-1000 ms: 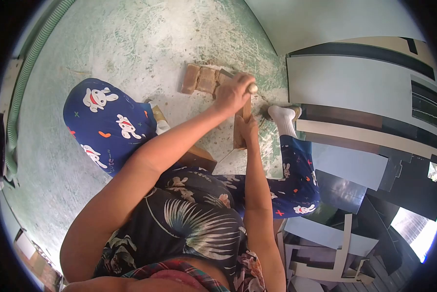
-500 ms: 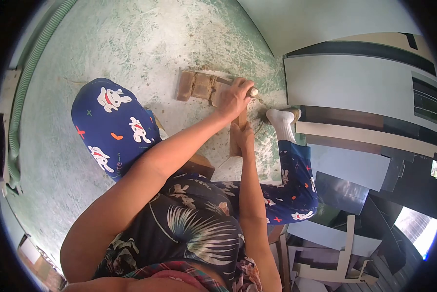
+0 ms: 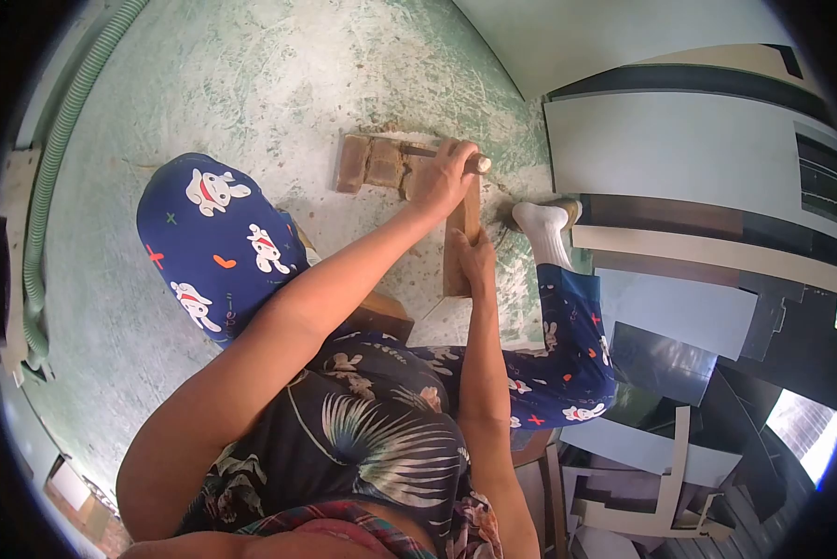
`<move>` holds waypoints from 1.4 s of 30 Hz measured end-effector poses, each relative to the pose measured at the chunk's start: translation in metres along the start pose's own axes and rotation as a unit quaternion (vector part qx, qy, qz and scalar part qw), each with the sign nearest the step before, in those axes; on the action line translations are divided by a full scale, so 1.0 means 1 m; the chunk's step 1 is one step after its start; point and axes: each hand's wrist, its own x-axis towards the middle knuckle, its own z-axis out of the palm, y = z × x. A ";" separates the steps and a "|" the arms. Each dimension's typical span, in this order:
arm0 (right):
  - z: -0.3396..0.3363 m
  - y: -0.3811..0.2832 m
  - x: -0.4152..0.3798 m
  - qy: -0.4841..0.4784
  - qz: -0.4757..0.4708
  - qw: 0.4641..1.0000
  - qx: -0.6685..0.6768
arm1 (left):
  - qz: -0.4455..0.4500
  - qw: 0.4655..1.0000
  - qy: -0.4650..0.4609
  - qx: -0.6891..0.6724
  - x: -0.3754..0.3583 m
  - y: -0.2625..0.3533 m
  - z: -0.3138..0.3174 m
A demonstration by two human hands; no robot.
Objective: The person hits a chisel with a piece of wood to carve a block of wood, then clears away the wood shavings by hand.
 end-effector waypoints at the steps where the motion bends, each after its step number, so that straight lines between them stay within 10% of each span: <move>1: -0.003 -0.002 -0.001 0.008 -0.014 0.998 0.053 | -0.005 1.000 -0.008 0.002 0.000 0.000 -0.001; 12: -0.017 -0.061 -0.088 0.161 -0.168 0.919 0.317 | 0.035 0.999 -0.013 -0.007 0.001 -0.002 -0.011; 26: -0.014 -0.054 -0.116 0.067 -0.083 0.964 0.245 | 0.031 0.997 -0.074 0.012 0.000 -0.003 -0.010; 42: -0.027 -0.076 -0.134 0.179 -0.188 0.923 0.284 | 0.069 0.995 -0.073 0.003 -0.008 -0.004 -0.015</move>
